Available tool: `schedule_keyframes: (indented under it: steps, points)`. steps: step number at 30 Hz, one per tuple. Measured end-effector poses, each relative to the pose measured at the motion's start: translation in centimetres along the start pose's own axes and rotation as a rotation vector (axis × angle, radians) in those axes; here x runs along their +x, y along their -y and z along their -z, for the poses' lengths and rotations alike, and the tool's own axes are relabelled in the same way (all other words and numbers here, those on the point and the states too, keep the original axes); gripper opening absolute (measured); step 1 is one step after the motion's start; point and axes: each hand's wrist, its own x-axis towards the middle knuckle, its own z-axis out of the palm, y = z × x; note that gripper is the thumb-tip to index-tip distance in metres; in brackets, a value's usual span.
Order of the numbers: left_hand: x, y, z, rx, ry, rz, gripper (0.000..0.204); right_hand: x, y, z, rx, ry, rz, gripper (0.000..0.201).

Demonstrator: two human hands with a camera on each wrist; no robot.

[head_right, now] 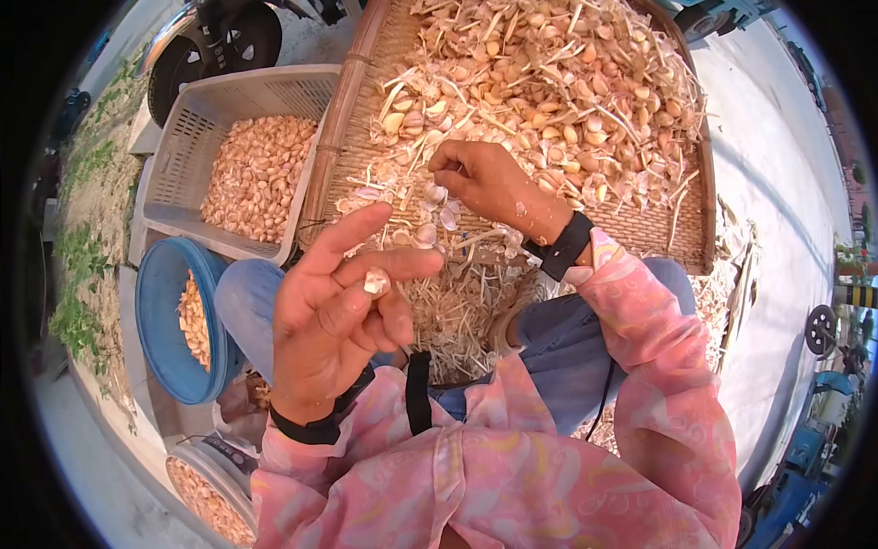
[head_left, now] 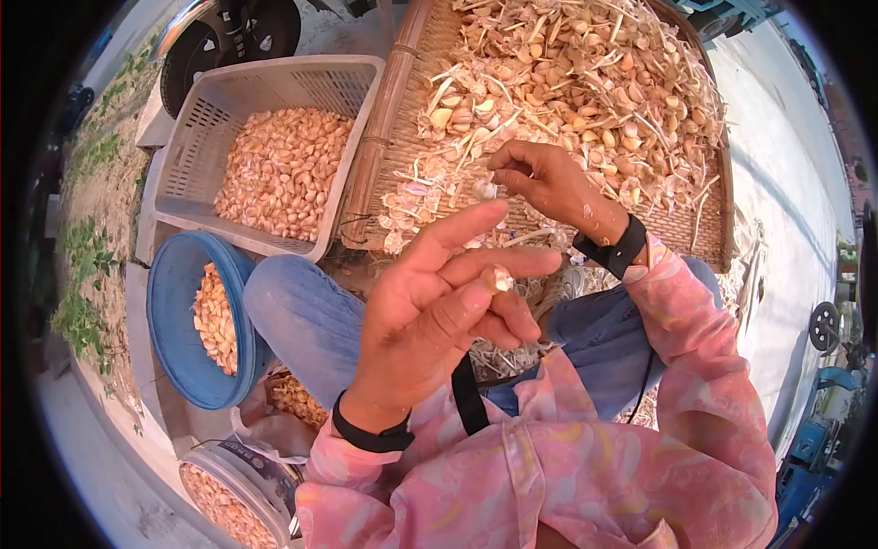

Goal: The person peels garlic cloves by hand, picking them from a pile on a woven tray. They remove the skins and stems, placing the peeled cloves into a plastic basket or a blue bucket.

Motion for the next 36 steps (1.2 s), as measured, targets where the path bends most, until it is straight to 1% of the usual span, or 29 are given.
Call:
schedule_keyframes:
  steps: [2,4,5,7,9,10,11,13,14,17,18,21,22,24,26,28,30,31,32,35,36]
  points:
    - [-1.5,-2.1,-4.5,-0.091,0.232,-0.021,0.047,-1.3,-2.0,0.1,-0.213,-0.070,-0.005,0.013]
    - [-1.7,-2.7,-6.7,-0.155,0.420,-0.053,0.047,-1.5,-3.6,-0.3,-0.259,-0.149,0.010,0.011]
    - [-1.4,-2.7,-7.0,-0.166,0.450,-0.068,0.047,-1.6,-4.0,-0.4,-0.282,-0.193,0.017,0.009]
    - [-1.0,-2.5,-7.2,-0.139,0.425,-0.077,0.047,-1.0,-4.0,0.5,-0.364,-0.291,0.107,0.013]
    - [-0.6,-2.2,-6.6,-0.078,0.317,-0.075,0.047,-0.3,-4.9,0.8,-0.450,-0.357,0.183,0.016]
    - [-0.2,-2.0,-6.3,-0.049,0.250,-0.076,0.047,0.1,-5.1,1.2,-0.535,-0.266,0.153,0.024]
    - [0.3,-1.8,-5.8,-0.023,0.185,-0.075,0.047,0.6,-5.0,1.2,-0.532,-0.257,0.166,0.024]
    - [0.8,-1.6,-5.2,0.001,0.137,-0.070,0.047,1.5,-4.5,0.6,-0.526,-0.243,0.190,0.026]
    - [0.8,-1.7,-5.3,0.001,0.135,-0.070,0.047,1.7,-4.3,0.3,-0.521,-0.218,0.152,0.026]
    - [0.3,-2.0,-5.7,-0.013,0.210,-0.067,0.047,2.0,-3.7,0.0,-0.518,-0.177,0.111,0.027]
    - [0.1,-2.1,-5.8,-0.027,0.240,-0.066,0.047,2.0,-3.7,-0.2,-0.516,-0.203,0.125,0.023]
    - [-0.2,-2.5,-6.1,-0.053,0.320,-0.078,0.047,2.3,-3.7,-0.3,-0.496,-0.149,0.156,0.017]
    - [-0.2,-2.6,-6.0,-0.053,0.337,-0.085,0.047,2.5,-4.3,-0.6,-0.445,-0.159,0.172,0.011]
    - [0.0,-3.0,-5.9,-0.046,0.372,-0.091,0.048,2.6,-4.6,-0.7,-0.381,-0.187,0.174,0.011]
    - [0.3,-3.7,-5.4,0.019,0.359,-0.093,0.048,2.7,-4.5,-0.7,-0.334,-0.232,0.160,0.013]
    - [0.7,-4.4,-4.3,0.147,0.234,-0.092,0.048,2.4,-4.0,-0.3,-0.309,-0.301,0.127,0.015]
    - [1.8,-3.6,-1.8,0.237,-0.017,-0.083,0.048,2.2,-3.6,-0.5,-0.390,-0.293,0.172,0.018]
    - [2.7,-2.6,-0.1,0.200,-0.108,-0.082,0.048,2.2,-3.3,-0.7,-0.426,-0.291,0.198,0.019]
    - [3.5,-1.6,1.7,0.162,-0.198,-0.085,0.048,2.2,-2.8,-1.2,-0.474,-0.259,0.175,0.021]
    - [4.0,-0.3,3.5,0.144,-0.248,-0.076,0.048,2.0,-1.1,-1.5,-0.311,-0.240,0.240,0.017]
    - [4.0,0.1,3.9,0.188,-0.268,-0.085,0.047,2.1,-0.5,-1.6,-0.160,-0.267,0.328,0.016]
